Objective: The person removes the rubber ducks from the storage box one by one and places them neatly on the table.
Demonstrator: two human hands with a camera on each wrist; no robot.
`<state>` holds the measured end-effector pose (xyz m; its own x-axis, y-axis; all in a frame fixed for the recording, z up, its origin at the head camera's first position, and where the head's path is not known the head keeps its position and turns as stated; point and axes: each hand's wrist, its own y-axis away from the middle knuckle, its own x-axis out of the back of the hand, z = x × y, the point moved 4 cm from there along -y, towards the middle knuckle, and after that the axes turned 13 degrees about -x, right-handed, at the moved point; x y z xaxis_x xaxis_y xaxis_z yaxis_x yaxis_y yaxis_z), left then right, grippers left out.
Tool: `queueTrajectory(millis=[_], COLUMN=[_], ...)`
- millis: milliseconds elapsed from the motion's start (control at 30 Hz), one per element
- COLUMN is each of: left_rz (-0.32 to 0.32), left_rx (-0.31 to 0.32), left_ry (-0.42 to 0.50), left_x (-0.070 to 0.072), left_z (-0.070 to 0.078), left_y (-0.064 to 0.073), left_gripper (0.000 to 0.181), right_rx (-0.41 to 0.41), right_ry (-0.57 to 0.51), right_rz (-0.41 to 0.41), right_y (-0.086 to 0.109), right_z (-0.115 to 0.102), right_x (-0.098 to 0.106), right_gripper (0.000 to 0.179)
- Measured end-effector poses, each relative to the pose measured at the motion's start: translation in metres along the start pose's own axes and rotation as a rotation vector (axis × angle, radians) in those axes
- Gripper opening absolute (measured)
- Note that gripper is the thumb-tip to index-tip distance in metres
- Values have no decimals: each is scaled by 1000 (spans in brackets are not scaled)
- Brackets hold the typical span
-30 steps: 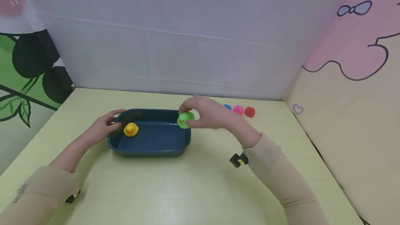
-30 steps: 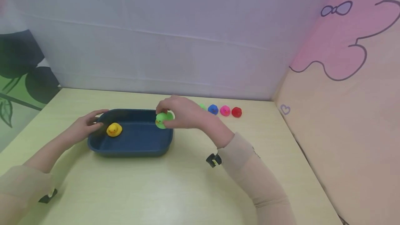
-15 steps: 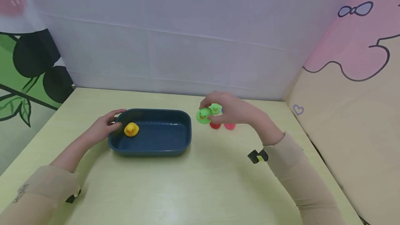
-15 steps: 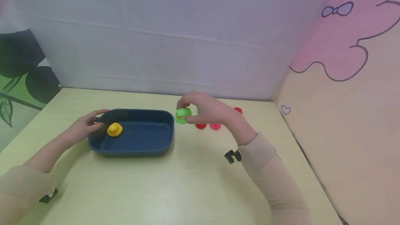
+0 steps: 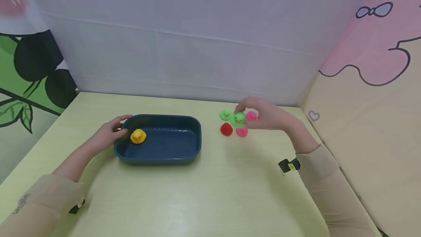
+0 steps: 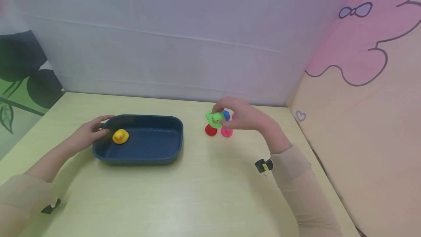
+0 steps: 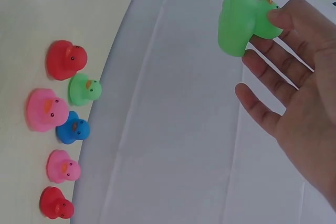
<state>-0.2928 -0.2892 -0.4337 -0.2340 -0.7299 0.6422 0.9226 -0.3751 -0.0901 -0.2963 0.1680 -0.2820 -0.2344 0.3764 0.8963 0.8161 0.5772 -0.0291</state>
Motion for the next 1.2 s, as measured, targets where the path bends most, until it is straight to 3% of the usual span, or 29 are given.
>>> queueTrajectory(millis=[433, 867, 1200], left_rz=[4, 6, 6], left_rx=[-16, -7, -7], left_ry=[-7, 4, -2], left_x=[-1, -1, -1], left_z=[-3, -3, -4], left_y=[-2, -1, -2], left_gripper=[57, 57, 57], right_rx=[-44, -183, -182], right_ry=[-18, 22, -9], right_rz=[74, 59, 54], right_y=[17, 22, 20], right_z=[53, 93, 127], right_x=[1, -9, -25], right_gripper=[33, 33, 33])
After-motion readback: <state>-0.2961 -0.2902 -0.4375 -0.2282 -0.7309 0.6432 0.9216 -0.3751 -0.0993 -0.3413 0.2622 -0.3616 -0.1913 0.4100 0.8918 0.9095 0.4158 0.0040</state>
